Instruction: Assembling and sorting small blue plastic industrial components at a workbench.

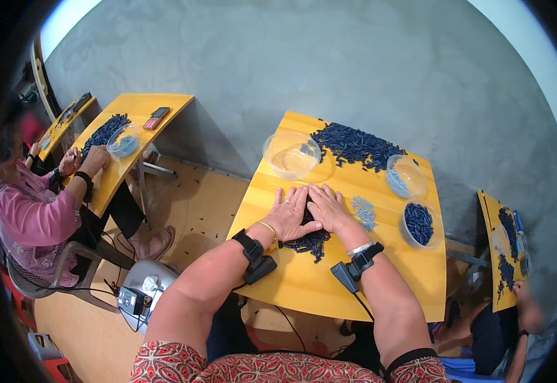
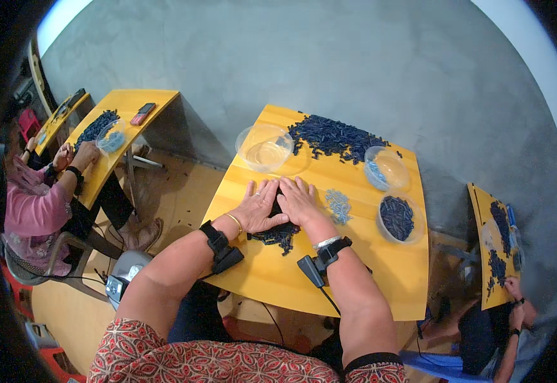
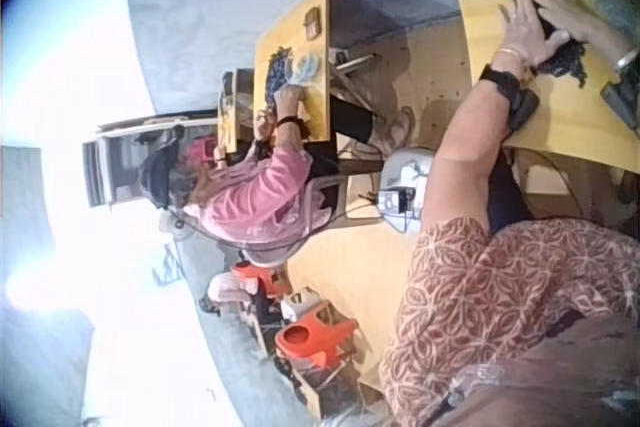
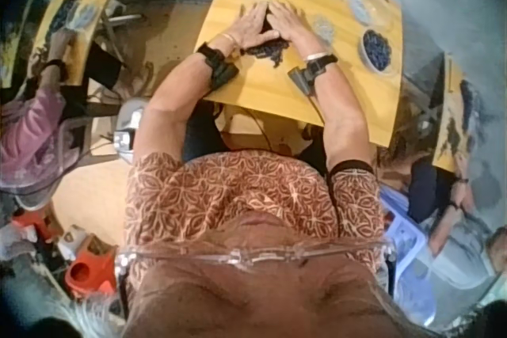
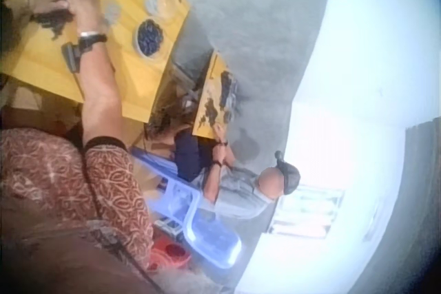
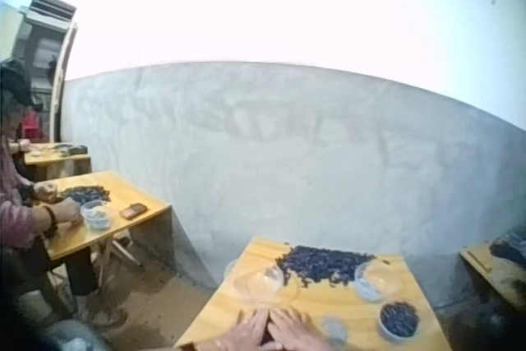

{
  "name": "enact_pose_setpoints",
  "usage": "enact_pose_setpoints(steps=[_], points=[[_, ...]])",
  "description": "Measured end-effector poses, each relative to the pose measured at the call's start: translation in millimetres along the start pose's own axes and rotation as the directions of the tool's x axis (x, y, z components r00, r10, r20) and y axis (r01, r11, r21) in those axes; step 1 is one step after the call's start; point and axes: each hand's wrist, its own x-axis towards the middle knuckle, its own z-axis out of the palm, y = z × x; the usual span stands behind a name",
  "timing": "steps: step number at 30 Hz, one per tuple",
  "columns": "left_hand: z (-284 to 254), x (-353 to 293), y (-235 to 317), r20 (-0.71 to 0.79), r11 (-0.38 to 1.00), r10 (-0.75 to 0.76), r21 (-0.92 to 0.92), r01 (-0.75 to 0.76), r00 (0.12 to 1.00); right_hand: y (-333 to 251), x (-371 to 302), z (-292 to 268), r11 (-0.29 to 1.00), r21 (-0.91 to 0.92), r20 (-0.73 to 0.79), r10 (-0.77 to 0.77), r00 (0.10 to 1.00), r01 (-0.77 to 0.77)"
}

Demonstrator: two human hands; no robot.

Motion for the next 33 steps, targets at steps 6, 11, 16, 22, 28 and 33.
enact_pose_setpoints(steps=[6, 11, 16, 22, 28, 33], points=[[4.0, -10.9, -7.4, -0.073, 0.899, -0.096, -0.434, 0.056, 0.993, 3.0, -43.1, -12.7, 0.984, 0.097, -0.352, -0.106, 0.930, 0.149], [0.4, -57.0, 10.4, -0.105, 0.655, -0.251, -0.750, 0.089, 0.962, -23.3, -136.4, 5.8, 0.925, 0.307, -0.424, -0.079, 0.902, 0.225], [15.3, -96.7, 29.0, -0.166, 0.620, -0.293, -0.783, 0.055, 0.942, -38.6, -202.1, 33.6, 0.995, -0.022, -0.391, -0.095, 0.916, 0.093], [30.6, -121.7, 39.6, -0.338, 0.867, -0.281, -0.492, 0.086, 0.898, -38.1, -207.7, 41.4, 0.982, -0.180, -0.409, -0.132, 0.903, 0.062], [33.8, -122.3, 29.2, -0.337, 0.881, -0.339, -0.443, 0.170, 0.878, -40.5, -205.9, 43.8, 0.983, -0.174, -0.409, -0.130, 0.903, 0.063], [25.7, -120.3, 35.6, -0.252, 0.870, -0.350, -0.444, 0.213, 0.902, -39.8, -206.2, 42.2, 0.986, -0.162, -0.401, -0.104, 0.910, 0.041]])
